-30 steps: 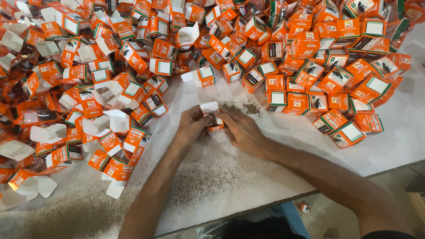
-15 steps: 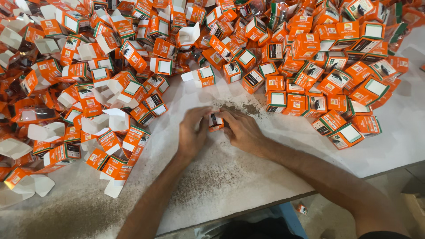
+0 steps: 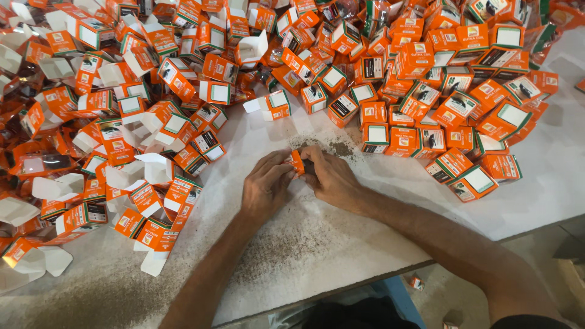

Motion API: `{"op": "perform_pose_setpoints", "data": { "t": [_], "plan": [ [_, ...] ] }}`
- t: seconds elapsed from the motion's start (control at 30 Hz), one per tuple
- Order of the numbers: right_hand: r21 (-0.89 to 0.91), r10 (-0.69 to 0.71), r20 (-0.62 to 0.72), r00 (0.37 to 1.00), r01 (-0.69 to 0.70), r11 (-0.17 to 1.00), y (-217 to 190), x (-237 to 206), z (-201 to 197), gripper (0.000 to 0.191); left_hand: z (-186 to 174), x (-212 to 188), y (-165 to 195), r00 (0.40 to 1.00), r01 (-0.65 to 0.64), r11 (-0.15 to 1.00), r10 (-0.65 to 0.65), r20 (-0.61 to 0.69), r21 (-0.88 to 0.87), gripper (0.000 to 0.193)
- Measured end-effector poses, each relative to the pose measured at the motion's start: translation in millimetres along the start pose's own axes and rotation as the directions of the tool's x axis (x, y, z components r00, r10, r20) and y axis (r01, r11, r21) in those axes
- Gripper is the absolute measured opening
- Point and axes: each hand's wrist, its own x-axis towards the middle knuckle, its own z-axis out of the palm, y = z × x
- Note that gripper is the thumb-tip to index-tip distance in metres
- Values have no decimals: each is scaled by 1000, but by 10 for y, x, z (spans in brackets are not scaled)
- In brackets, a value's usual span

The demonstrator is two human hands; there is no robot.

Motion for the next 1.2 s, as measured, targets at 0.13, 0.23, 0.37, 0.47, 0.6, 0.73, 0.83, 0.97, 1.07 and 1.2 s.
{"op": "perform_pose_setpoints", "data": {
  "t": [0.13,0.23,0.37,0.47,0.6,0.73,0.83,0.97,1.07,1.2],
  "plan": [
    [-6,-45,-19,999,45,999,-12,-11,-63,57,-15,-40,35,991,-113,988,105,81,103,24],
    [-40,-243,-95,965,240,970,-4,0,-34,69,-10,-71,66,990,-113,986,100,105,124,28],
    [-60,-281,-3,960,280,958,65,106,-164,66,-15,-29,-8,999,-36,997,33,40,69,24],
    [-409,-346,-195,918,245,879,146,285,-554,58,-49,167,-228,997,36,991,-26,-79,128,31],
    [-584,-463,-533,708,88,807,86,402,-901,78,-8,650,-621,984,20,936,44,-172,351,48],
    [-395,-331,-313,890,195,898,-79,455,-520,81,34,1033,-846,993,81,863,-25,-117,498,30],
    [-407,-287,-198,937,187,894,52,494,-282,81,152,1001,-787,962,-250,907,273,-21,339,38],
    [-322,-84,-181,980,22,946,433,539,-212,66,352,1043,-846,990,-137,982,139,-7,127,32],
    [91,64,-213,975,-45,995,580,561,-163,58,244,1473,-1243,993,-11,940,51,-109,340,50],
    [196,8,-63,998,4,981,538,453,-72,56,244,1765,-1475,983,111,673,-184,20,731,79]
  ]
}}
